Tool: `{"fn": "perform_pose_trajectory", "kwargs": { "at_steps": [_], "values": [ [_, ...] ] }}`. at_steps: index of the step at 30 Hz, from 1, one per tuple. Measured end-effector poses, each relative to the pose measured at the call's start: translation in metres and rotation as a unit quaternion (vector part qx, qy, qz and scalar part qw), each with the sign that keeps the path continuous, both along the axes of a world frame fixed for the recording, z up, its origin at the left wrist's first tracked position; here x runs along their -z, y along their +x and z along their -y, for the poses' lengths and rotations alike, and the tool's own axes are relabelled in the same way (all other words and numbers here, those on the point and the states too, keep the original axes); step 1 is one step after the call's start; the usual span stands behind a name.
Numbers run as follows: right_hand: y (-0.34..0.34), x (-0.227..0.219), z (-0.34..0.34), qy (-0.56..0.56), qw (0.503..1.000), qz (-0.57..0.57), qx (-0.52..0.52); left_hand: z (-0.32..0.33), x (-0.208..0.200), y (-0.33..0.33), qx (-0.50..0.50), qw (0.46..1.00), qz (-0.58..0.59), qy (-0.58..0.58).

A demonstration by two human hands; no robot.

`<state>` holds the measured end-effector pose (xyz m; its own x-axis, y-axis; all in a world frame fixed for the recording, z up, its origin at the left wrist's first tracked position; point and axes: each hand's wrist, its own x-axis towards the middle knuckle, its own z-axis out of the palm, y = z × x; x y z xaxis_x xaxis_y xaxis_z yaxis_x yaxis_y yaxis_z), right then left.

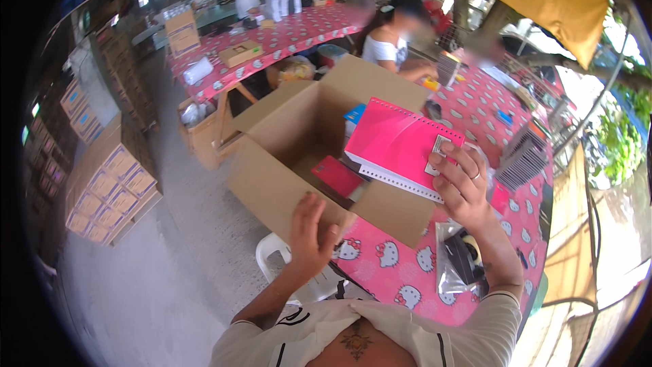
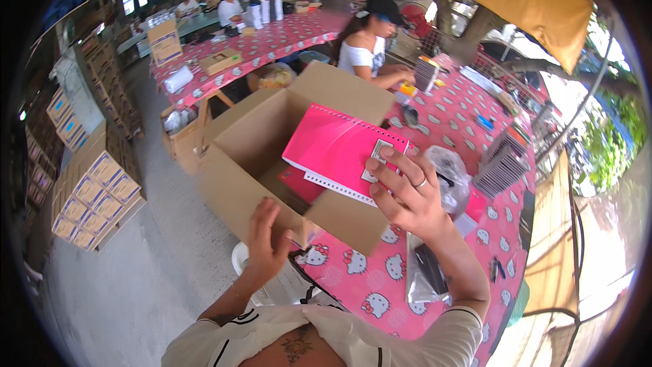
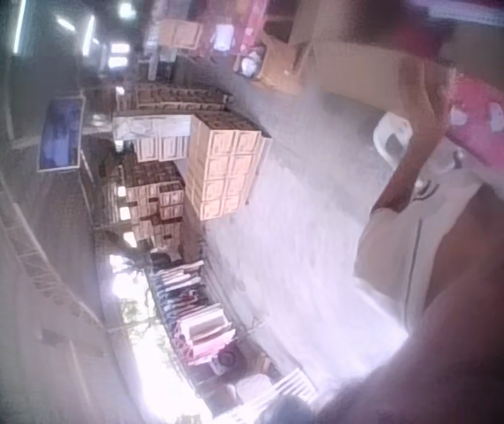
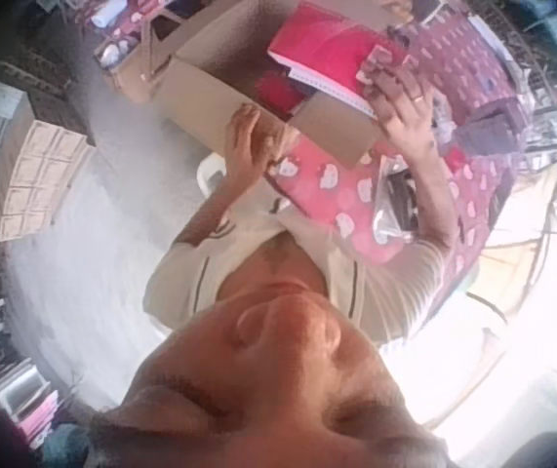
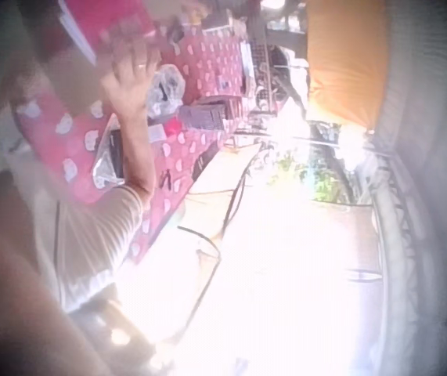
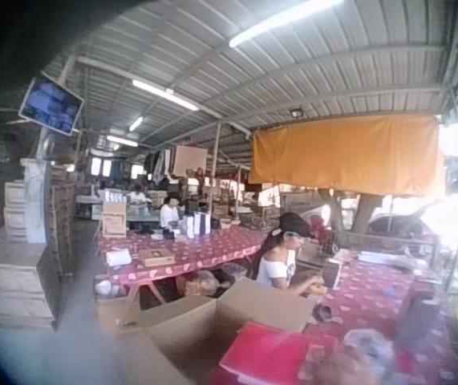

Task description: The person organizes stacks of small notebooks on a table by flipping through pages and aligning them, then places the notebooks into a cardboard box.

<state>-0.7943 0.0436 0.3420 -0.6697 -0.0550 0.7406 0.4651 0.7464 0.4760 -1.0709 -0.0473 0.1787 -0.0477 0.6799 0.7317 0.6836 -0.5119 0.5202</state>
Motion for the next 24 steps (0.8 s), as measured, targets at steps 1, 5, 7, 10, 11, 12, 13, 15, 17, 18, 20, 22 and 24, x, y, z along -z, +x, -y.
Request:
{"fn": "perform_pose_trajectory", "kwargs": {
  "at_steps": [1, 5, 7, 10, 11, 12, 13, 15, 17, 18, 20, 22, 24],
  "values": [
    [0.018, 0.006, 0.008, 0.013, 1.0, -0.007, 0.014, 0.002, -0.002, 0.005, 0.0, 1.0, 0.007, -0.01],
    [0.077, 0.024, 0.041, 0.02, 0.999, -0.047, 0.01, 0.021, -0.016, 0.035, -0.011, 0.999, 0.036, -0.009],
    [0.106, 0.024, 0.063, -0.083, 0.993, -0.083, 0.014, 0.032, -0.03, 0.064, 0.004, 0.999, 0.033, 0.036],
    [0.138, 0.035, 0.084, -0.256, 0.951, -0.15, -0.083, 0.043, -0.064, 0.118, 0.143, 0.983, 0.054, 0.1],
    [0.151, 0.037, 0.095, -0.32, 0.93, -0.151, -0.102, 0.038, -0.069, 0.132, 0.186, 0.972, 0.117, 0.079],
    [0.165, 0.042, 0.105, -0.383, 0.903, -0.153, -0.119, 0.032, -0.076, 0.143, 0.276, 0.951, 0.139, 0.012],
    [0.179, 0.056, 0.111, -0.451, 0.861, -0.171, -0.162, 0.026, -0.088, 0.153, 0.364, 0.916, 0.157, -0.053],
    [0.204, 0.061, 0.134, -0.556, 0.81, -0.15, -0.108, 0.027, -0.106, 0.165, 0.469, 0.856, 0.099, -0.195],
    [0.223, 0.066, 0.149, -0.609, 0.783, -0.107, -0.071, 0.034, -0.102, 0.193, 0.507, 0.813, 0.026, -0.284],
    [0.23, 0.067, 0.154, -0.633, 0.765, -0.103, -0.066, 0.035, -0.098, 0.206, 0.523, 0.787, -0.012, -0.326],
    [0.238, 0.07, 0.162, -0.682, 0.722, -0.095, -0.065, 0.042, -0.076, 0.225, 0.492, 0.805, -0.026, -0.33],
    [0.252, 0.089, 0.168, -0.728, 0.67, -0.136, -0.043, 0.053, -0.052, 0.263, 0.446, 0.793, -0.046, -0.411],
    [0.266, 0.114, 0.172, -0.755, 0.612, -0.224, -0.072, 0.059, -0.01, 0.286, 0.427, 0.805, 0.037, -0.409]
  ]
}}
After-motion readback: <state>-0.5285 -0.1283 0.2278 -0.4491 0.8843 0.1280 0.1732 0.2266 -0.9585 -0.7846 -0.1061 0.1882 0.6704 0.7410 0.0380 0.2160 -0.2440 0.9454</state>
